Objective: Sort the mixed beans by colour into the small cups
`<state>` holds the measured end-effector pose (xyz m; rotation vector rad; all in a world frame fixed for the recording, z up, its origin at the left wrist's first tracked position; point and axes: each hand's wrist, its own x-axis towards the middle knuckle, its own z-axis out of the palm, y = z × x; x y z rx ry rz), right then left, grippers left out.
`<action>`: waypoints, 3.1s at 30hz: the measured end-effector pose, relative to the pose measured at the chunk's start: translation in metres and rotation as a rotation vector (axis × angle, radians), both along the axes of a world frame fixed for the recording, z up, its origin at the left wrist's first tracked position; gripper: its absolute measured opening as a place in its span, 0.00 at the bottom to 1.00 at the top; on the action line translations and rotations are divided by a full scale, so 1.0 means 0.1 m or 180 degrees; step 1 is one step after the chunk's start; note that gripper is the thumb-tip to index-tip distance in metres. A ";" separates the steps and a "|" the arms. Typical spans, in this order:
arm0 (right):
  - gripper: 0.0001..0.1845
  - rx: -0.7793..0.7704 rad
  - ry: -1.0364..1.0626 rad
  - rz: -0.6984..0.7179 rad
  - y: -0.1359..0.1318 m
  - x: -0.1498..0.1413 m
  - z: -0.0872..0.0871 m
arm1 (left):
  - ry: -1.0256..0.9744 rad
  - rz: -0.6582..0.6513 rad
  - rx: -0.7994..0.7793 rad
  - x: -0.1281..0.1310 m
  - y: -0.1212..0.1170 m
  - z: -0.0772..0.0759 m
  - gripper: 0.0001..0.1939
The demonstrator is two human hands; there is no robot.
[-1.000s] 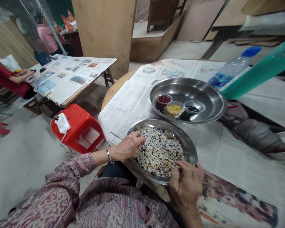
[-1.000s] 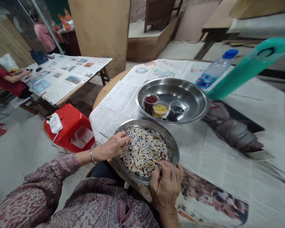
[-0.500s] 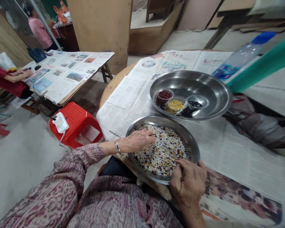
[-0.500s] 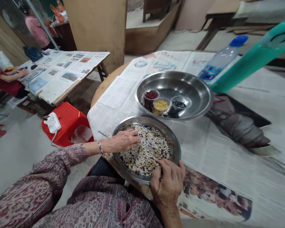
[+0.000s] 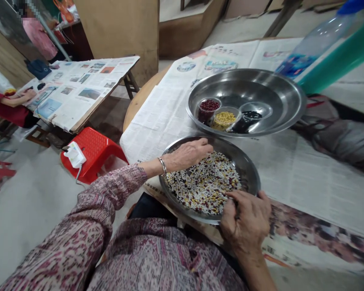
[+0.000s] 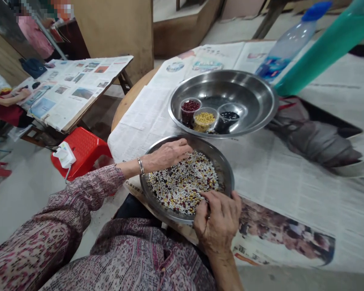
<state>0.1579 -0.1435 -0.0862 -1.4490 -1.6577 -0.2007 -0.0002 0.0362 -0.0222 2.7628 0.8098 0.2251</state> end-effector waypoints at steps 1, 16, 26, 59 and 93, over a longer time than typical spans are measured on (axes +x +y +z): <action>0.10 0.0002 -0.0013 -0.0005 0.00 0.00 0.00 | -0.0135 0.0041 -0.0007 0.01 -0.02 0.02 0.13; 0.08 -0.0090 0.0065 -0.0006 0.01 -0.01 -0.01 | 0.0263 0.0334 -0.0466 -0.63 -0.49 0.08 0.13; 0.08 -0.0090 0.0093 -0.0006 0.01 -0.01 0.00 | 0.0219 0.0389 -0.0330 -0.45 -0.56 0.19 0.10; 0.12 0.0013 0.0141 -0.0041 0.00 -0.03 0.02 | 0.0608 -0.0098 0.0182 -0.49 -0.46 0.35 0.13; 0.10 -0.0005 0.0048 0.0000 0.00 -0.02 0.02 | 0.0649 -0.0269 0.0248 -0.40 -0.51 0.21 0.12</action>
